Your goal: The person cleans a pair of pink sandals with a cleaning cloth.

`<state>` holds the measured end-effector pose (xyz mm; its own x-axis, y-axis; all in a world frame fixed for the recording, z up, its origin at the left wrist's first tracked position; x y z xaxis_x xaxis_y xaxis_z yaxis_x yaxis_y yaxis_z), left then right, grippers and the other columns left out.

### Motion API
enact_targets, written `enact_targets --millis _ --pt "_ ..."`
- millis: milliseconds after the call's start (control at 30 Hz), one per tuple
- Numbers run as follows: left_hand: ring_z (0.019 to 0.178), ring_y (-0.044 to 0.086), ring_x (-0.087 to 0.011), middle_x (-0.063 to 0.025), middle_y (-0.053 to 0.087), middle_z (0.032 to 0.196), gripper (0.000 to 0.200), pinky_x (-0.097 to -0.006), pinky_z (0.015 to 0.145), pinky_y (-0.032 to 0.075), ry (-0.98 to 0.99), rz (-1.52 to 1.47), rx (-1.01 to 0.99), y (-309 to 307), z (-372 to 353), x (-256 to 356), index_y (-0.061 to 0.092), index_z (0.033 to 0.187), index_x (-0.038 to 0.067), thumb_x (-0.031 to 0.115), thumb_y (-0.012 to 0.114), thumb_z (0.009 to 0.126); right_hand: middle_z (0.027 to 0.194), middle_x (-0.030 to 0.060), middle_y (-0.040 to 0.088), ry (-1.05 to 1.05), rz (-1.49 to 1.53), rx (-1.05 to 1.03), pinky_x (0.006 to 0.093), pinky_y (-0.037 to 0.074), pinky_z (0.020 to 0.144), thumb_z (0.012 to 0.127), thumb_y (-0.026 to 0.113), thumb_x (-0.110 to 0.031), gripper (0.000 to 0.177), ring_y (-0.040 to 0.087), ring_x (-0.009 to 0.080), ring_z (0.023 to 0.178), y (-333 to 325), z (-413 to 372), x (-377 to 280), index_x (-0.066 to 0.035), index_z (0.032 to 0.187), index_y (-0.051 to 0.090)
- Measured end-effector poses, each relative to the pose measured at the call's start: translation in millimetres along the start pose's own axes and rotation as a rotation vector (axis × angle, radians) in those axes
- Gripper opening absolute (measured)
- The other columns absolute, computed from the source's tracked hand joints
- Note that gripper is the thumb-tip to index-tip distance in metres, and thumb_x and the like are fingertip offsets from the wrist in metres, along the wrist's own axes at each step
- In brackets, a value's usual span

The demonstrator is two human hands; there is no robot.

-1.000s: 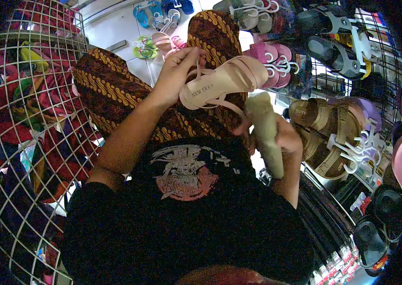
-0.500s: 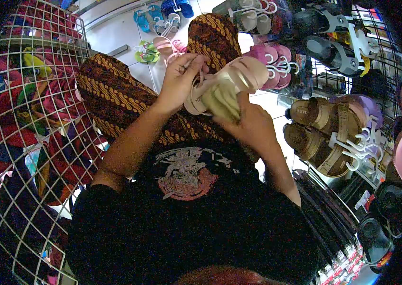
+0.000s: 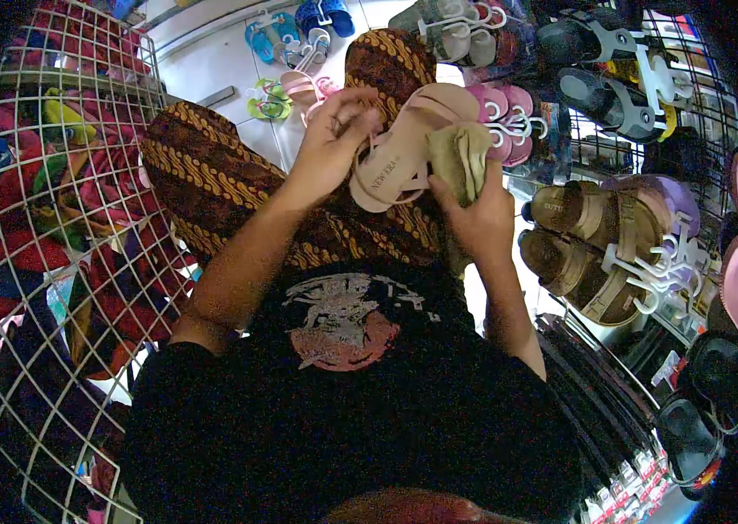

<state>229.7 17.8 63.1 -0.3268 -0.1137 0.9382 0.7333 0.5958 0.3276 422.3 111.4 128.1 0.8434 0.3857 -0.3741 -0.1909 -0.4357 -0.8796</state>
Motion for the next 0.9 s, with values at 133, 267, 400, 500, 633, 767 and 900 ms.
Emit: enact_targets --millis 133,267,400,500,633,767,900 --pt "0.097 0.059 -0.018 -0.0077 0.061 0.099 0.019 -0.0285 0.084 0.046 0.341 0.377 -0.366 -8.1 8.8 14.7 0.065 0.105 0.002 0.001 0.055 0.089 0.086 0.0269 0.065 0.004 0.158 0.041 0.0468 0.052 0.07 0.079 0.072 -0.047 0.061 0.066 0.0417 0.083 23.3 7.8 15.7 -0.001 0.11 0.046" --pt "0.113 0.052 -0.028 -0.0104 0.056 0.118 0.026 -0.0395 0.098 0.039 0.515 0.759 -0.4 -2.2 -0.5 38.7 0.067 0.105 0.007 0.007 0.065 0.079 0.084 0.0263 0.065 0.032 0.148 0.026 0.0469 0.051 0.07 0.078 0.071 -0.048 0.059 0.066 0.0435 0.081 20.8 13.4 10.2 -0.002 0.106 0.047" --pt "0.13 0.036 -0.0343 -0.0102 0.046 0.135 0.054 -0.0497 0.108 0.028 0.596 1.003 -0.464 22.9 -19.9 66.1 0.069 0.107 0.017 0.033 0.085 0.059 0.082 0.0258 0.065 0.009 0.19 0.066 0.0477 0.051 0.068 0.077 0.072 -0.048 0.06 0.065 0.0443 0.08 29.4 17.2 22.2 -0.002 0.105 0.047" --pt "0.132 0.034 -0.0358 -0.0112 0.045 0.137 0.056 -0.052 0.108 0.027 0.569 1.148 -0.604 27.4 -22.0 51.9 0.069 0.109 0.019 0.038 0.085 0.059 0.081 0.0257 0.065 0.005 0.229 0.07 0.0478 0.051 0.068 0.076 0.073 -0.048 0.061 0.065 0.0444 0.08 31.5 18.6 25.7 -0.001 0.106 0.048" --pt "0.128 0.04 -0.0343 -0.0132 0.046 0.135 0.051 -0.0483 0.107 0.031 0.493 0.952 -0.778 35.7 -9.7 48.4 0.068 0.111 0.017 0.036 0.082 0.066 0.087 0.0256 0.066 -0.004 0.182 0.105 0.0465 0.051 0.068 0.076 0.073 -0.047 0.063 0.066 0.0427 0.081 33.8 21.8 28.1 0.001 0.11 0.05" --pt "0.122 0.047 -0.0346 -0.0154 0.048 0.132 0.057 -0.0439 0.103 0.038 0.534 0.949 -0.682 36.7 16.9 34.2 0.063 0.119 0.012 0.035 0.079 0.069 0.091 0.0243 0.067 -0.031 0.27 0.095 0.0429 0.052 0.073 0.079 0.073 -0.038 0.057 0.067 0.0392 0.085 31.4 19.7 30.5 0.002 0.114 0.051" --pt "0.12 0.05 -0.0352 -0.0189 0.047 0.136 0.074 -0.0434 0.104 0.037 0.495 0.836 -0.648 51.3 42.8 32.6 0.053 0.131 0.009 0.038 0.078 0.069 0.094 0.0234 0.067 -0.055 0.368 0.127 0.0415 0.052 0.076 0.081 0.072 -0.035 0.061 0.068 0.0359 0.086 31.1 16.8 34.4 0.006 0.12 0.051"
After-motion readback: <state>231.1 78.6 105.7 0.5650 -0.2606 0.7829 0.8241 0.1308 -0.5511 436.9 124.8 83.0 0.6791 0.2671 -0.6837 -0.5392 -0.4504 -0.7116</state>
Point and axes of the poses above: each hand's wrist, its own z-axis towards the middle knuckle, its own y-axis out of the palm, x = y × z, the point moved 5 cm from there along z, towards the middle knuckle
